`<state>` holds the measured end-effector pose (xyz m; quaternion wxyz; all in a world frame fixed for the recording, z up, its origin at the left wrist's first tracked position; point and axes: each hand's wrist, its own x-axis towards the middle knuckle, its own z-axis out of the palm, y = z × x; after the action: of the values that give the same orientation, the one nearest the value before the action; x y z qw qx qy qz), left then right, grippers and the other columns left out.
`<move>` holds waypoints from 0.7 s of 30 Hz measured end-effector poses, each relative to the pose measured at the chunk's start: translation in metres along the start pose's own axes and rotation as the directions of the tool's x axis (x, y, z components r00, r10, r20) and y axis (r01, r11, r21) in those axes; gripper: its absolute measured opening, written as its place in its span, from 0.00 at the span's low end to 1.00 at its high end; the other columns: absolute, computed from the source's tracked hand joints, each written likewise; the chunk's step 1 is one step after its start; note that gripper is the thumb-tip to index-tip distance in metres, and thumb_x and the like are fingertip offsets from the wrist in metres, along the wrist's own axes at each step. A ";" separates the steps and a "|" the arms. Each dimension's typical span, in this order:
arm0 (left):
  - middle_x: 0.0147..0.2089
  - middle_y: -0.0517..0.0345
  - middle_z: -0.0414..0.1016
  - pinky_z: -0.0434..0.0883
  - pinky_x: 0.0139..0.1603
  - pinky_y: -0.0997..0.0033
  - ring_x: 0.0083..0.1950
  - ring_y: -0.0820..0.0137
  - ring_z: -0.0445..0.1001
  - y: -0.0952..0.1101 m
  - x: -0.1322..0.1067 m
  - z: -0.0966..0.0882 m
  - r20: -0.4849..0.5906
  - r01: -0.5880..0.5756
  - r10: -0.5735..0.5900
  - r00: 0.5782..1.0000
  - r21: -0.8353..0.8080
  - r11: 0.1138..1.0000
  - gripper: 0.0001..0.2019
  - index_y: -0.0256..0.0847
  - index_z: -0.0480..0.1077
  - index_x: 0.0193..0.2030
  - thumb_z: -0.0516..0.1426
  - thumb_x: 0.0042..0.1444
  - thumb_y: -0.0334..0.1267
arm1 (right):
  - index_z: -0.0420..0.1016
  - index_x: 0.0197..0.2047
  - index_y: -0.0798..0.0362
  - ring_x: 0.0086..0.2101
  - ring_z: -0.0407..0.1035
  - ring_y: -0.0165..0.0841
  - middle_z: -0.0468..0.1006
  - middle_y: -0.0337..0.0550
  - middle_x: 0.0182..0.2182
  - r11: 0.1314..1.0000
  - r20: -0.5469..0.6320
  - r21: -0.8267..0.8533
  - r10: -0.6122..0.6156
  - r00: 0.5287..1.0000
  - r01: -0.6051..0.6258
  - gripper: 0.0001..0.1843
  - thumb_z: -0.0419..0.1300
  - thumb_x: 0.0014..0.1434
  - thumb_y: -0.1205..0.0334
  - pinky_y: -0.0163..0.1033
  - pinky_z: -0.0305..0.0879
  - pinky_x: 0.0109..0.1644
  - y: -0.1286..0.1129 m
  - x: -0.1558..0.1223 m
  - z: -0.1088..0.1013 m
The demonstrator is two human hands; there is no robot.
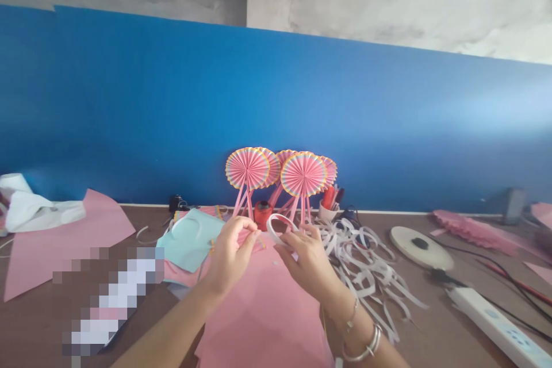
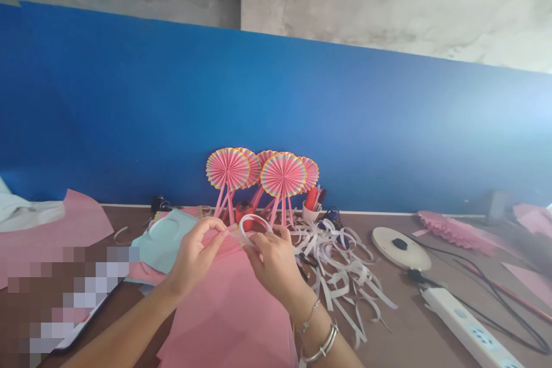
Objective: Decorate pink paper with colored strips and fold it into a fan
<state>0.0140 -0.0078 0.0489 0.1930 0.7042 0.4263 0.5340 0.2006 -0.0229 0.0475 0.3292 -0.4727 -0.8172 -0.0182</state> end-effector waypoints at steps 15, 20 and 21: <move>0.26 0.64 0.70 0.64 0.35 0.70 0.31 0.68 0.69 -0.044 -0.051 -0.044 -0.019 0.521 -0.525 0.851 -0.093 0.848 0.14 0.44 0.60 0.36 0.58 0.45 0.45 | 0.68 0.25 0.53 0.30 0.69 0.32 0.76 0.42 0.25 0.989 0.478 -0.124 0.130 0.868 -0.080 0.19 0.43 0.62 0.69 0.39 0.53 0.40 0.011 -0.006 0.001; 0.25 0.65 0.67 0.62 0.33 0.71 0.30 0.69 0.66 -0.048 -0.055 -0.046 0.008 0.598 -0.603 0.798 -0.134 0.790 0.15 0.43 0.61 0.35 0.57 0.43 0.46 | 0.77 0.30 0.49 0.37 0.73 0.34 0.82 0.42 0.34 0.987 0.458 0.030 0.127 0.880 -0.158 0.18 0.46 0.57 0.70 0.37 0.58 0.44 0.021 -0.007 -0.001; 0.25 0.66 0.67 0.61 0.33 0.72 0.29 0.69 0.65 -0.050 -0.055 -0.047 0.024 0.609 -0.611 0.791 -0.128 0.783 0.15 0.43 0.60 0.35 0.57 0.43 0.46 | 0.79 0.31 0.47 0.37 0.74 0.34 0.82 0.41 0.36 0.983 0.407 0.055 0.139 0.903 -0.176 0.17 0.48 0.55 0.70 0.36 0.59 0.44 0.023 -0.008 -0.001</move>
<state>-0.0523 -0.0330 -0.0029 0.3961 0.5097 0.5973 0.4759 0.2222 -0.0166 0.0370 0.1760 -0.5154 -0.8264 0.1431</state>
